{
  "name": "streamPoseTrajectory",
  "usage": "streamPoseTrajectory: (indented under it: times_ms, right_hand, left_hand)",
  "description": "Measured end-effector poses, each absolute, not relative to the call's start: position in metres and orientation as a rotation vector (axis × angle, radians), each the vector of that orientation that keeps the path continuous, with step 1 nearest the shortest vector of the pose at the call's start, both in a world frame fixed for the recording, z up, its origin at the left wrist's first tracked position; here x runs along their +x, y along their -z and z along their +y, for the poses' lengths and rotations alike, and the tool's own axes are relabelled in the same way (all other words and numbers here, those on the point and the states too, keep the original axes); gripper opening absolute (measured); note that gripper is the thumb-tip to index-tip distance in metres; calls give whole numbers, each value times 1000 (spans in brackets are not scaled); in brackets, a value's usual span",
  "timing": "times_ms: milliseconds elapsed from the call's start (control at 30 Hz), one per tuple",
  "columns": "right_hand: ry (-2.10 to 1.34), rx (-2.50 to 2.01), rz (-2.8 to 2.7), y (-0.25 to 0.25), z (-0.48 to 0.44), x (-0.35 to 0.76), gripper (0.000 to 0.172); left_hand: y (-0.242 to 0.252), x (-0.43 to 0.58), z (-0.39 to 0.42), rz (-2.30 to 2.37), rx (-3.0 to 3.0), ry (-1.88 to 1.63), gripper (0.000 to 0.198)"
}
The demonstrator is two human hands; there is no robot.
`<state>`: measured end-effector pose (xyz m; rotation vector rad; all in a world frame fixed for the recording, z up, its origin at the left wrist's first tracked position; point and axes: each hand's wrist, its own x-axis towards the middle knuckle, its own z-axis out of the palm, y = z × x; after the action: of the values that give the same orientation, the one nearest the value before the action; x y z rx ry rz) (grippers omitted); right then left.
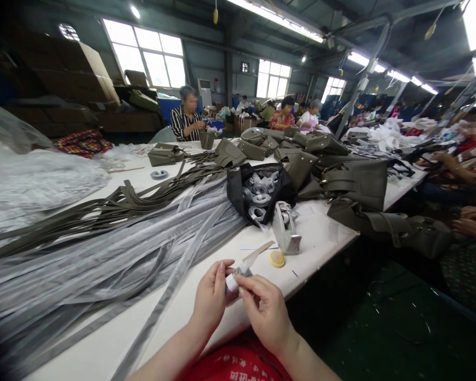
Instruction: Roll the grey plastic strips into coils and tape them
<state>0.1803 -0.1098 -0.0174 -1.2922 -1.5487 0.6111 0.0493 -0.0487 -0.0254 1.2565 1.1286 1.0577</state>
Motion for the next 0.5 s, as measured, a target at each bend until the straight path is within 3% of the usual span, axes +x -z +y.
streamPoseTrajectory:
  times_ms: [233,500]
  right_hand:
    - [-539,-1224,-1621,22,-112,174,30]
    - [-141,-1216,-1886,37,-118,170,47]
  left_hand:
    - [32,51,-48,1134,1192,-1076,42]
    - [36,55,-46,1149,1185,-1148,40]
